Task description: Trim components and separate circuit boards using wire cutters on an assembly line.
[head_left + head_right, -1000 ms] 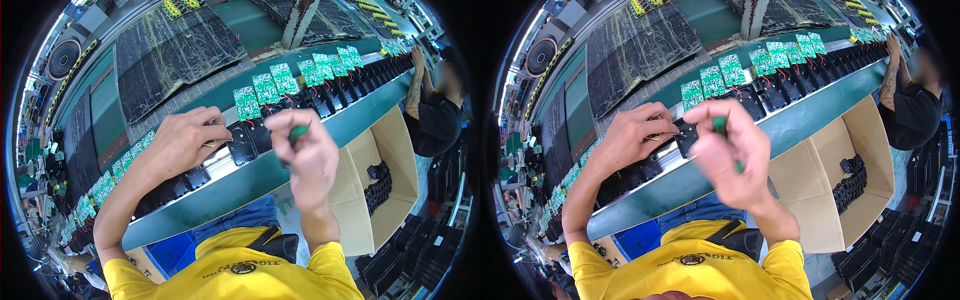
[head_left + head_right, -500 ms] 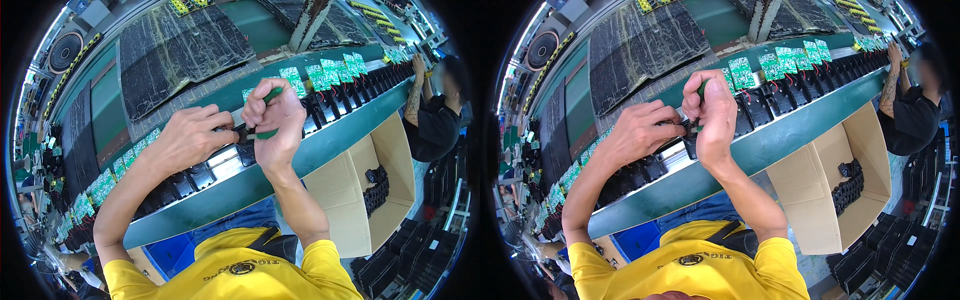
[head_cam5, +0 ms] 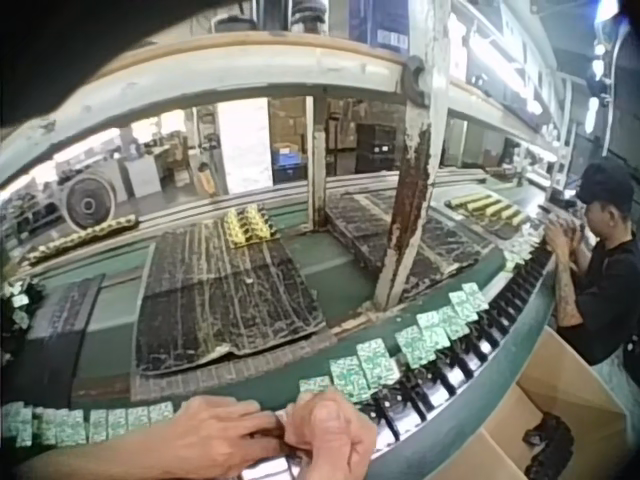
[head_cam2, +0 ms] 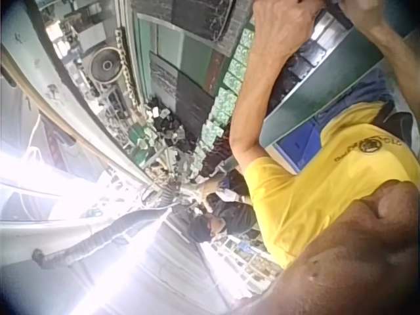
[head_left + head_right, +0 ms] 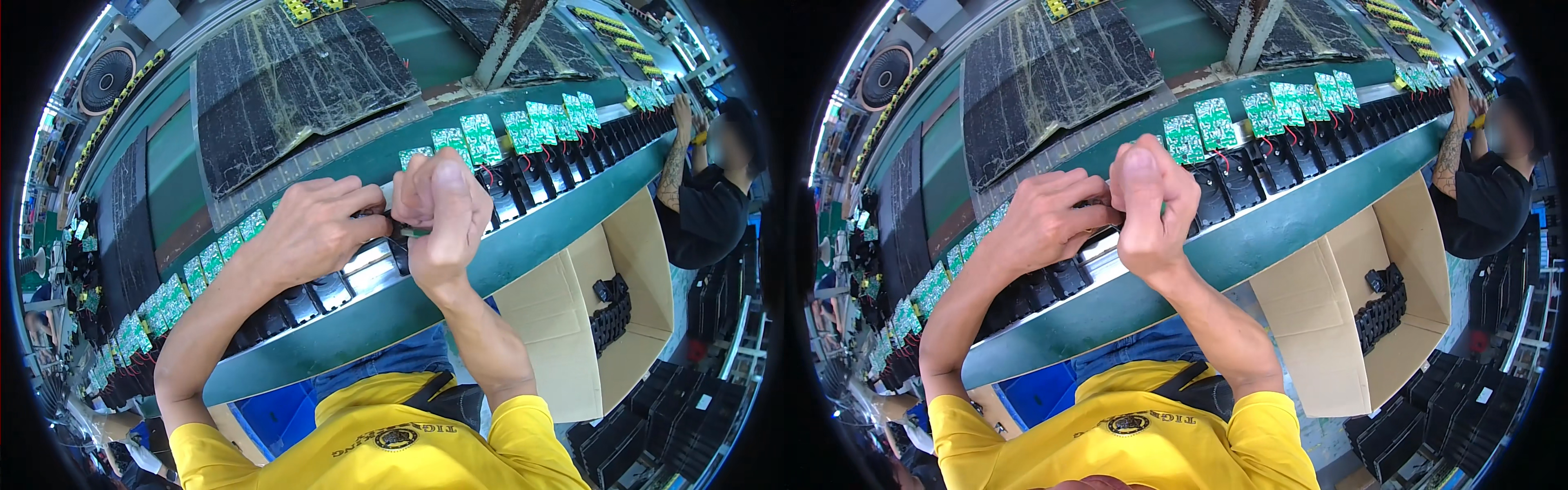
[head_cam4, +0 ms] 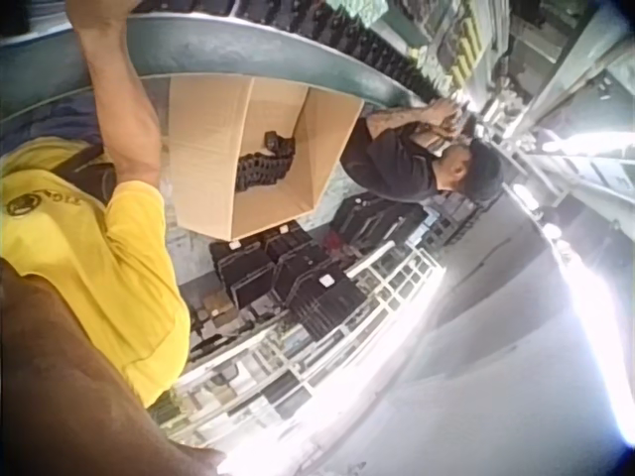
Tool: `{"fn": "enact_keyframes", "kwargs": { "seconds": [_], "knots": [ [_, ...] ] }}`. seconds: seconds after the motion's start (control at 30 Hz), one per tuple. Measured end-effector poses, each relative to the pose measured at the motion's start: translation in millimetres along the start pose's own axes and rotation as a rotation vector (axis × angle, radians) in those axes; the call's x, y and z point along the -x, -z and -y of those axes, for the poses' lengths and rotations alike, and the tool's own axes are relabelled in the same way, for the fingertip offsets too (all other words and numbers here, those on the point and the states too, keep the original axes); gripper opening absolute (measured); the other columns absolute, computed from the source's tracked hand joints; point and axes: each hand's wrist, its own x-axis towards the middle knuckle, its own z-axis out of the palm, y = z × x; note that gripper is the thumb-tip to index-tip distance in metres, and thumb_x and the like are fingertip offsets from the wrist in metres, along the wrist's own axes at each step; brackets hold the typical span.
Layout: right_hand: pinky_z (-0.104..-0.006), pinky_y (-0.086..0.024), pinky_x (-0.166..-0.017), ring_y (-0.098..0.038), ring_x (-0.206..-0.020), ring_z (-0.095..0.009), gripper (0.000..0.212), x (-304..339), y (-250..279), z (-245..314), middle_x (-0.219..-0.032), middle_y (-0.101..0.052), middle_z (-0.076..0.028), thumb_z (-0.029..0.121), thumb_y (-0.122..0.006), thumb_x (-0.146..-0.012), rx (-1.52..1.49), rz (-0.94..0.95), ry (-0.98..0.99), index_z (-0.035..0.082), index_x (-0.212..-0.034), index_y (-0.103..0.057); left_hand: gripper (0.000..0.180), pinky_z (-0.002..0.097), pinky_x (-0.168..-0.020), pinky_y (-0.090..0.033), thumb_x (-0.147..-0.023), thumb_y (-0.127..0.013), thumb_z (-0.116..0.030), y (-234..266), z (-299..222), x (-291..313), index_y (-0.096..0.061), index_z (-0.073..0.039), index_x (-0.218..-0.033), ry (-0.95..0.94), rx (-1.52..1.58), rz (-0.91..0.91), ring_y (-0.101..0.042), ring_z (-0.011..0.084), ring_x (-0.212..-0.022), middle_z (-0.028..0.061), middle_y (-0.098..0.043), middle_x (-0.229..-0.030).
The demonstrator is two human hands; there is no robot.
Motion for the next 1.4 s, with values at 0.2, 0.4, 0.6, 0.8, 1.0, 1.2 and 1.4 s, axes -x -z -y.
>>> {"fn": "enact_keyframes", "kwargs": {
  "seconds": [0.2,0.4,0.6,0.8,1.0,1.2,1.4],
  "knots": [
    [-0.0312,-0.043,-0.072,-0.05,-0.079,-0.015,0.015,-3,-17,62,-0.097,-0.06,-0.006,0.014,-0.056,-0.112,-0.065,-0.209,-0.094,0.008,-0.124,-0.063,0.006,0.0358,-0.076,-0.055,-0.094,-0.08,-0.017,6,-8,-5,-0.076,-0.015,-0.099,0.046,-0.045,0.055,-0.065,0.0219,-0.09,0.0016,-0.066,-0.108],
    [-0.033,-0.048,-0.077,-0.055,-0.087,-0.02,0.026,47,27,100,-0.109,-0.063,-0.006,0.016,-0.081,-0.1,1.073,0.311,0.176,0.012,-0.125,-0.081,0.005,0.0361,-0.074,-0.054,-0.098,-0.08,-0.015,16,-27,1,-0.079,-0.013,-0.103,0.203,-0.064,0.083,-0.067,0.0229,-0.088,0.0015,-0.07,-0.111],
    [-0.0385,-0.048,-0.08,-0.056,-0.092,-0.025,0.023,71,39,76,-0.114,-0.062,-0.006,0.021,-0.092,-0.091,1.655,0.412,0.222,0.017,-0.113,-0.09,0.005,0.0361,-0.069,-0.054,-0.098,-0.082,-0.015,7,-39,-1,-0.078,-0.014,-0.1,0.316,-0.008,0.003,-0.066,0.0193,-0.087,0.0007,-0.066,-0.109],
    [-0.039,-0.046,-0.08,-0.055,-0.092,-0.025,0.018,78,37,69,-0.113,-0.061,-0.006,0.017,-0.092,-0.09,1.608,0.352,0.207,0.016,-0.108,-0.091,0.005,0.0362,-0.069,-0.053,-0.097,-0.084,-0.016,-8,-43,-6,-0.079,-0.014,-0.097,0.385,0.0,-0.076,-0.064,0.0188,-0.086,-0.0001,-0.064,-0.108],
    [-0.0389,-0.046,-0.08,-0.055,-0.092,-0.025,0.018,80,41,67,-0.112,-0.061,-0.006,0.017,-0.092,-0.091,1.594,0.342,0.173,0.016,-0.108,-0.091,0.004,0.0327,-0.074,-0.053,-0.096,-0.085,-0.012,-10,-48,-12,-0.083,-0.012,-0.1,0.427,0.011,-0.071,-0.065,0.0185,-0.087,-0.0008,-0.068,-0.109],
    [-0.0384,-0.046,-0.08,-0.054,-0.091,-0.025,0.017,80,42,66,-0.112,-0.061,-0.007,0.016,-0.092,-0.091,1.566,0.331,0.163,0.015,-0.108,-0.091,0.005,0.0329,-0.075,-0.053,-0.096,-0.084,-0.012,-10,-46,-11,-0.084,-0.013,-0.101,0.432,-0.01,-0.03,-0.065,0.0185,-0.089,-0.0006,-0.068,-0.11],
    [-0.038,-0.046,-0.08,-0.054,-0.092,-0.024,0.017,79,42,67,-0.112,-0.06,-0.007,0.016,-0.092,-0.091,1.556,0.328,0.159,0.015,-0.108,-0.091,0.005,0.0326,-0.075,-0.053,-0.096,-0.084,-0.012,-10,-47,-13,-0.084,-0.012,-0.101,0.415,-0.043,-0.024,-0.065,0.0186,-0.088,-0.0009,-0.069,-0.109]
  ]
}}
